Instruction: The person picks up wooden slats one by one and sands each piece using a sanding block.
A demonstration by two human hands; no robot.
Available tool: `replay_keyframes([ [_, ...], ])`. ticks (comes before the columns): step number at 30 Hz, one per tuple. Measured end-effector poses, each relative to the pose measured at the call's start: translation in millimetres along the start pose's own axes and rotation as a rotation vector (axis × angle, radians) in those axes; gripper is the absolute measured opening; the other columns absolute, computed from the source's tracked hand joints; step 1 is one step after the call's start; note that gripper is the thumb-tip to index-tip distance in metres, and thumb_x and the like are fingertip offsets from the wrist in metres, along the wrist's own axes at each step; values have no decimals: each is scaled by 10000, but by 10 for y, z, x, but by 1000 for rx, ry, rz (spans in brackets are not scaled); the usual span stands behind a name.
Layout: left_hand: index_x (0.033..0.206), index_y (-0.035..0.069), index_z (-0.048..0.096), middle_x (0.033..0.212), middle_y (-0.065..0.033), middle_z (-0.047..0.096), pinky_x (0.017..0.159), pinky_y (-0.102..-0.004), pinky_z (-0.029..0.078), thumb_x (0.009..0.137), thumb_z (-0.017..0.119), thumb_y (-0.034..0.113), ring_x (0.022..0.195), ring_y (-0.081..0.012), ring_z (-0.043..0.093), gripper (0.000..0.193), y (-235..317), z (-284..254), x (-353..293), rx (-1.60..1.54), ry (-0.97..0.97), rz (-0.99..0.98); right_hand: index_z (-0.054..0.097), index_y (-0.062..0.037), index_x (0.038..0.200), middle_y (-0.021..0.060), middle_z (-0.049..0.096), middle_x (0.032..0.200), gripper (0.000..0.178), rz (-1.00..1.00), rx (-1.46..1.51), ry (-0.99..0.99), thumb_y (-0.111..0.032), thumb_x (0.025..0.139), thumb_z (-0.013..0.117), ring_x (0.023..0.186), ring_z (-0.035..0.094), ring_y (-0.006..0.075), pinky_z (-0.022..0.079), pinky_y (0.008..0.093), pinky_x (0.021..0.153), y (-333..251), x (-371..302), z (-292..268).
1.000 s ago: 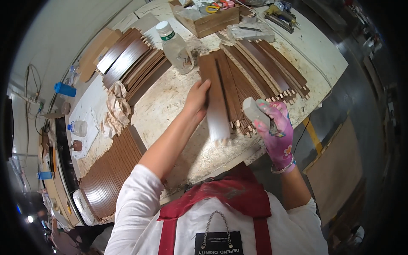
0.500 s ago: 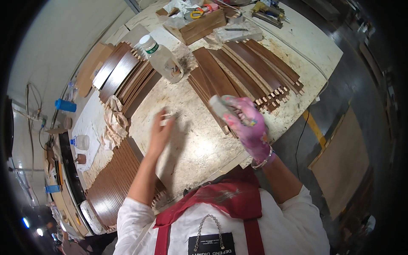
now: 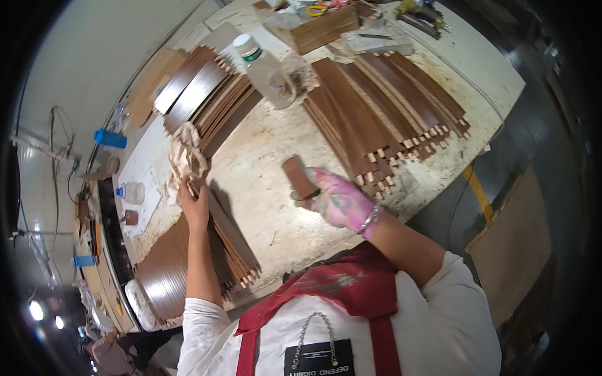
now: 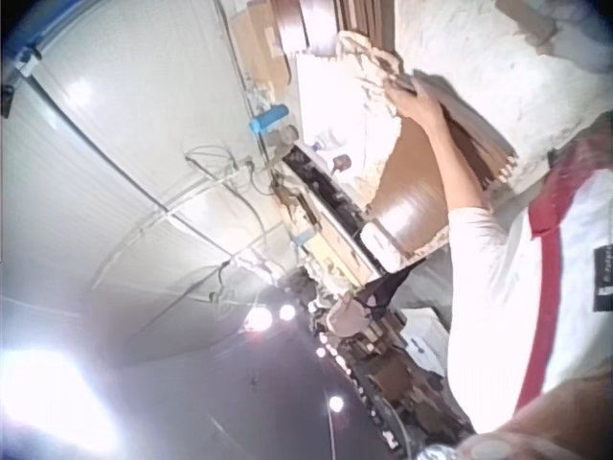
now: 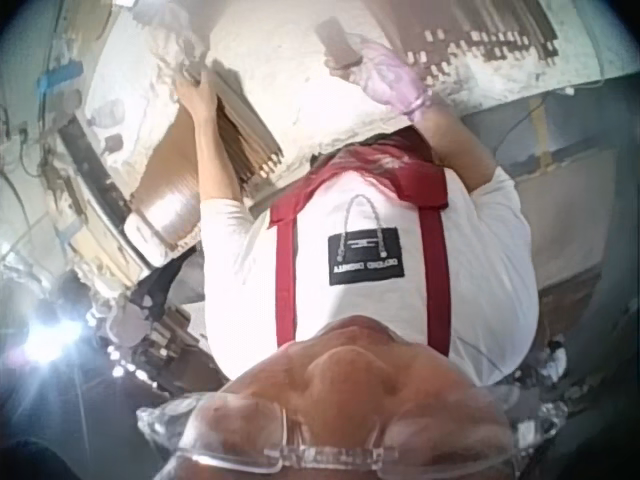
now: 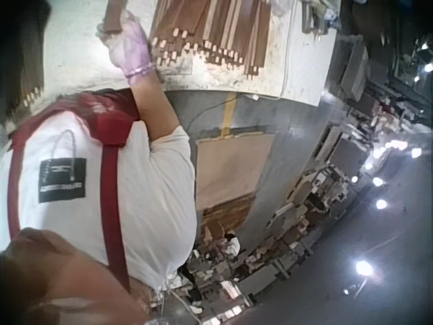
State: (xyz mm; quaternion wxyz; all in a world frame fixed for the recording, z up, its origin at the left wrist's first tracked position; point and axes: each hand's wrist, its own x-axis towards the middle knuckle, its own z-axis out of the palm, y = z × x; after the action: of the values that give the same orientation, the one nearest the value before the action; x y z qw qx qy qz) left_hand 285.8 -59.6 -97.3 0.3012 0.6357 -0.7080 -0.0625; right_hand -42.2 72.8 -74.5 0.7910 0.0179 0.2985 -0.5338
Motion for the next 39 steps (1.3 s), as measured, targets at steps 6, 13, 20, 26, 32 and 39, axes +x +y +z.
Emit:
replay_keyframes([
  [6,1266,32,406,1029,-125,584,721,-282,519,885,553,235,873,-186,588,456,1093,-389,-98,-1346,-139,-678,499,-74,1193,114,575,1082,329,-400,-650,-137,-225,903,537,891,597,254,512,401,814,51,-7,-16],
  [13,1273,87,408,1074,-88,576,637,-270,511,831,294,695,733,-147,546,760,1270,-344,-483,-1781,-414,-762,555,-27,1154,108,551,1162,378,-777,-1111,-88,-202,823,608,1021,542,198,441,292,868,-263,-56,738],
  [20,1272,51,386,1029,-67,577,801,-267,448,865,399,610,867,-127,551,691,1519,-610,-389,-1395,-266,-134,571,-32,1080,154,580,987,341,-1313,-1501,-226,-155,772,650,867,609,275,492,338,758,-164,-171,1631],
  [26,1392,31,232,1341,-96,406,999,-308,333,910,502,416,1205,-192,408,674,1476,-446,-511,-1300,-194,-70,569,-59,1127,163,547,965,420,-1335,-1840,-213,-204,743,658,819,567,319,463,388,719,59,-246,1793],
  [32,1328,35,327,1200,-116,514,911,-355,429,953,438,343,1071,-222,521,498,1462,-556,-525,-1284,-296,-166,586,-77,1108,162,545,959,379,-1344,-1988,-14,-231,765,637,820,573,328,477,400,716,-153,12,1596],
  [39,964,79,540,512,26,360,457,-215,302,936,419,261,439,-89,331,220,1090,-224,-372,-2109,-509,-325,576,-22,1090,178,587,1030,323,-1170,-1580,-149,-136,792,629,961,578,318,455,352,843,-254,-51,1462],
])
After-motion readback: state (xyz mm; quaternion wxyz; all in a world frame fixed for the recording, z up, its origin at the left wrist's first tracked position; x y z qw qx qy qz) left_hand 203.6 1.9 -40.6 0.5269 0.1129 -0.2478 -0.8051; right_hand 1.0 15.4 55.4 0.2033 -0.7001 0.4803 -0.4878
